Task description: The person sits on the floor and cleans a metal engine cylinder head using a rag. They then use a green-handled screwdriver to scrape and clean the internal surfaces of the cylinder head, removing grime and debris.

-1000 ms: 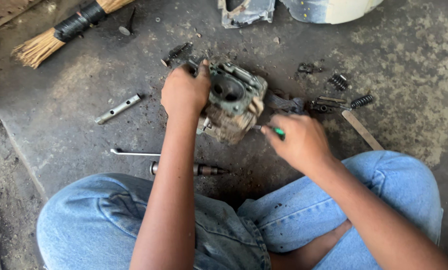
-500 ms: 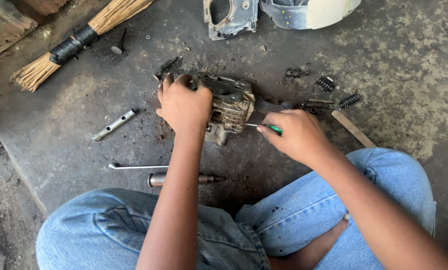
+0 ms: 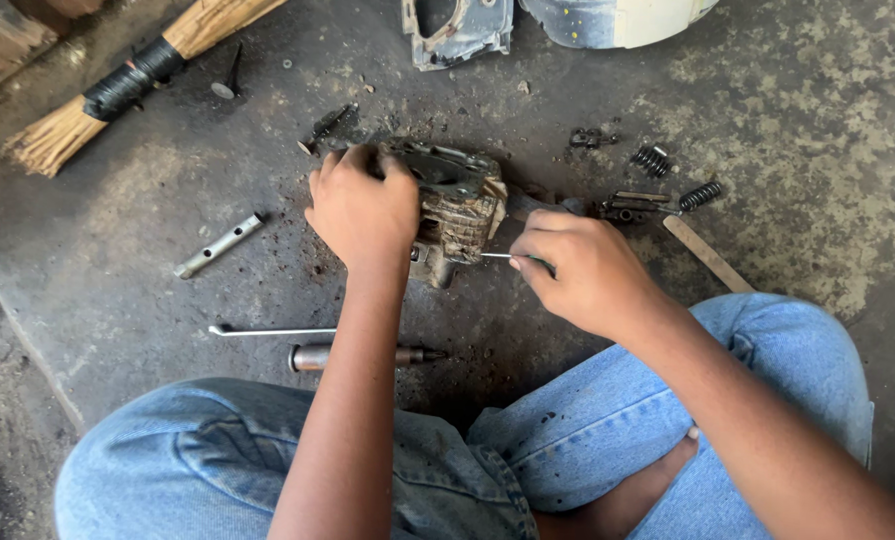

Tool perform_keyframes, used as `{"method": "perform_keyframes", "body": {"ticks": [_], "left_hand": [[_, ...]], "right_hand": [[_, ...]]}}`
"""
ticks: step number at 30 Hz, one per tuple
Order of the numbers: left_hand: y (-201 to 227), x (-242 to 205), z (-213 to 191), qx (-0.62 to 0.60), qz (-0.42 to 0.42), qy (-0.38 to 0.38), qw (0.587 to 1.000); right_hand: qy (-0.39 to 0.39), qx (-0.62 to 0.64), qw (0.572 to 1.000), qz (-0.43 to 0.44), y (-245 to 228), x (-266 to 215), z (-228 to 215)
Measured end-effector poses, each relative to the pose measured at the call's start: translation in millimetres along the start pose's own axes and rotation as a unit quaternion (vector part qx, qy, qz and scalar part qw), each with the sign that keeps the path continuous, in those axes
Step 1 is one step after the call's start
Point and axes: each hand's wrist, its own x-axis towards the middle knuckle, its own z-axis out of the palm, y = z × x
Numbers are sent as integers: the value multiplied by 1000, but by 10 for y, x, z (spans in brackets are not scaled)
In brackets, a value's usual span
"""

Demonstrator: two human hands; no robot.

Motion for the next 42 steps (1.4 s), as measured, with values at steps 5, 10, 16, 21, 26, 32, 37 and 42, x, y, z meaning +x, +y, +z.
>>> {"method": "perform_keyframes", "body": {"ticks": [5, 10, 16, 21, 26, 32, 37, 42], "left_hand": [[-86, -10, 110, 5, 49, 61, 997], [-88, -31, 129, 5, 58, 81, 995], [-85, -14, 90, 7, 58, 67, 996], [-110, -5, 127, 16, 64, 80, 995], [-76, -17, 100, 1, 61, 73, 995], [-127, -25, 135, 30, 58, 72, 995], [-93, -24, 108, 4, 60, 69, 996], [-111, -14, 130, 13, 57, 75, 995]], "right_hand": [[-26, -27, 999, -15, -44, 85, 43], [-31, -75, 996, -21, -37, 105, 326], [-12, -29, 999, -23, -6, 5, 34], [-9, -28, 999, -37, -85, 73, 64], [-16, -32, 999, -37, -147, 109, 27], [-18, -67, 997, -35, -172, 95, 95], [1, -52, 998, -42, -153, 81, 49], [3, -31, 999, -44, -106, 35, 102]]}}
